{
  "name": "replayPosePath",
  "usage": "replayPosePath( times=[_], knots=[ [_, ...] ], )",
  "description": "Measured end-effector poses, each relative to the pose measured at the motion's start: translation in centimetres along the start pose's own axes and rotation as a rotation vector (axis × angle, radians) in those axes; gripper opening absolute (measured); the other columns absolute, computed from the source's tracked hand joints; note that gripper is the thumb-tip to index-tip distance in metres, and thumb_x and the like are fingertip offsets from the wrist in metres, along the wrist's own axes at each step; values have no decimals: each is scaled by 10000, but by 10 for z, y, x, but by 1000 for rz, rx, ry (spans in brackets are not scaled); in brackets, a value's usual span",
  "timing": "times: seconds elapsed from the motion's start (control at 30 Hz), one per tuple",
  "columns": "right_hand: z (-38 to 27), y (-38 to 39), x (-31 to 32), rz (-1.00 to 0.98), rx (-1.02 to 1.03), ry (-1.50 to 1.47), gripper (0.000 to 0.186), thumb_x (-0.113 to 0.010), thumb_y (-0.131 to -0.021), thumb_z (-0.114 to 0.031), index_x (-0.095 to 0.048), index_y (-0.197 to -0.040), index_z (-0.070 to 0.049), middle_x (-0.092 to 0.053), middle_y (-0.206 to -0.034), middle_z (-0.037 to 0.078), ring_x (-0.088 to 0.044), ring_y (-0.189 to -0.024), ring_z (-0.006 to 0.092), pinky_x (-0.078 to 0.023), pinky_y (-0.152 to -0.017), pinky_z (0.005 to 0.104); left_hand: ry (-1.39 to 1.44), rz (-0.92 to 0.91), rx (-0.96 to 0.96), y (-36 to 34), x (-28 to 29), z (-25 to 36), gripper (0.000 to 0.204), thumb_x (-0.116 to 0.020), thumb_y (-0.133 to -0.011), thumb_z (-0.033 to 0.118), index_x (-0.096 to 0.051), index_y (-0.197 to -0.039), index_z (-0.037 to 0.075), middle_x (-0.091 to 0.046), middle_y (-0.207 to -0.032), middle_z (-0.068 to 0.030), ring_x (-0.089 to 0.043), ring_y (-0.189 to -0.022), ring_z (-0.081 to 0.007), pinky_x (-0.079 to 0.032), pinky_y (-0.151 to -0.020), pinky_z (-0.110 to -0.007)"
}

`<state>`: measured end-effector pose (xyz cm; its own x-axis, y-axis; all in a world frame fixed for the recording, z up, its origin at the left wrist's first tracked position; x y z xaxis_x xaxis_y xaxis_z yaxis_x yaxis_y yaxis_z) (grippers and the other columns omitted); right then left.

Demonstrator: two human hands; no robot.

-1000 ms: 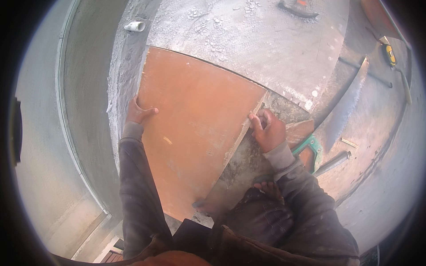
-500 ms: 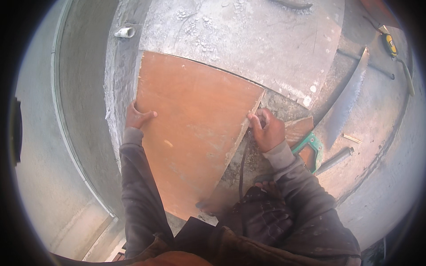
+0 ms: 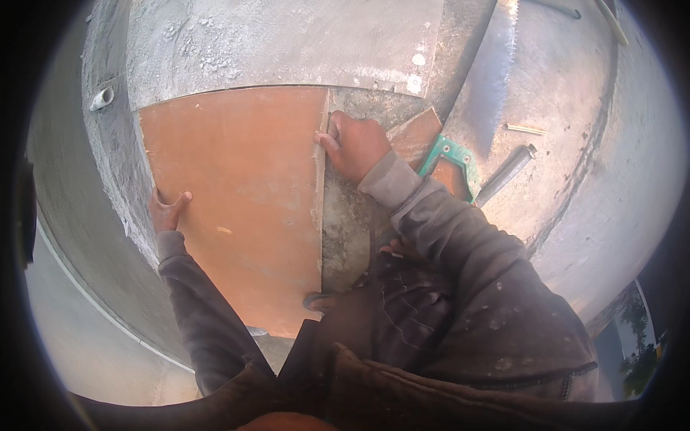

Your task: The person installs a large wooden panel into a curved concrete opening. They position the panel, then repeatedly hammer nails along the edges to secure it in place.

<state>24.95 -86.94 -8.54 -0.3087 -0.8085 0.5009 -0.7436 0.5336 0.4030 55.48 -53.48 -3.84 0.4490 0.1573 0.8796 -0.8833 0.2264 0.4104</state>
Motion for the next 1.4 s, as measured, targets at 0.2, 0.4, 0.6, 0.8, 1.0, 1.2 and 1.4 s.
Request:
replayPosePath(
  times=[0.2, 0.4, 0.6, 0.8, 1.0, 1.2, 1.4],
  knots=[
    [-2, 1, 1, 12, 5, -82, 298, -760, -871, -232, -539, -812, -42, -614, -607, 113, -643, -533, 257, -470, -493, 360, -49, -21, -4, -5, -2, -9, 1095, -944, -552, 367, -416, -1417, -48, -412, -1361, -259, -500, -1226, -362, -481, -999, -451],
    [0, -4, -5, -61, -27, -110, 284, -725, -901, -218, -519, -811, -45, -624, -586, 93, -673, -554, 250, -483, -499, 347, 208, -225, 55, -1, -7, 0, 1100, -936, -585, 361, -382, -1433, -68, -384, -1393, -264, -477, -1257, -358, -460, -1029, -452],
    [-6, -11, -1, -150, -82, -32, 278, -698, -915, -241, -523, -822, -46, -624, -573, 93, -678, -564, 268, -502, -522, 372, -22, 139, -129, 9, -5, 3, 1100, -914, -635, 393, -347, -1499, 18, -296, -1499, -295, -333, -1393, -417, -346, -1134, -471],
    [-4, -16, 20, -45, 42, 202, 262, -692, -900, -289, -568, -897, -58, -654, -668, 150, -673, -645, 368, -519, -578, 451, -111, -26, -401, 91, -65, 158, 1099, -863, -657, 474, -304, -1552, 167, -145, -1607, -265, -136, -1467, -499, -203, -1175, -597],
    [-48, -99, 245, 749, 436, 350, 321, -764, -818, -134, -570, -1057, -46, -605, -1006, 147, -632, -865, 259, -518, -760, 364, -230, -17, -324, 88, -109, 188, 1233, -853, -547, 587, -234, -1570, 286, -87, -1629, -221, -112, -1431, -590, -351, -1034, -714],
    [-15, -197, 416, 1112, 48, 1152, 636, -761, -788, -214, -511, -1366, -121, -560, -1330, 133, -545, -1225, 332, -440, -1015, 423, -331, -200, -192, 92, -122, 229, 1251, -885, -574, 545, -155, -1572, 356, 37, -1629, -230, -45, -1438, -588, -384, -974, -754],
    [-19, -206, 414, 1042, 160, 952, 318, -611, -842, -80, -685, -1136, -174, -670, -1069, 97, -654, -1005, 313, -513, -889, 425, -351, -268, -92, 84, -119, 222, 1313, -885, -525, 594, -124, -1573, 374, 17, -1629, -237, -28, -1427, -611, -380, -940, -780]
  ],
)
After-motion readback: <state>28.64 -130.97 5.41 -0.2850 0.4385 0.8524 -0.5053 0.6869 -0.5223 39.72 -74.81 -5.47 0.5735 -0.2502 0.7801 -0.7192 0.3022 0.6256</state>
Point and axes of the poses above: each hand's wrist, its own y-axis away from the middle knuckle, its own x-axis out of the back of the hand, z = x × y, the point moved 5 cm from there along -y, towards the middle knuckle
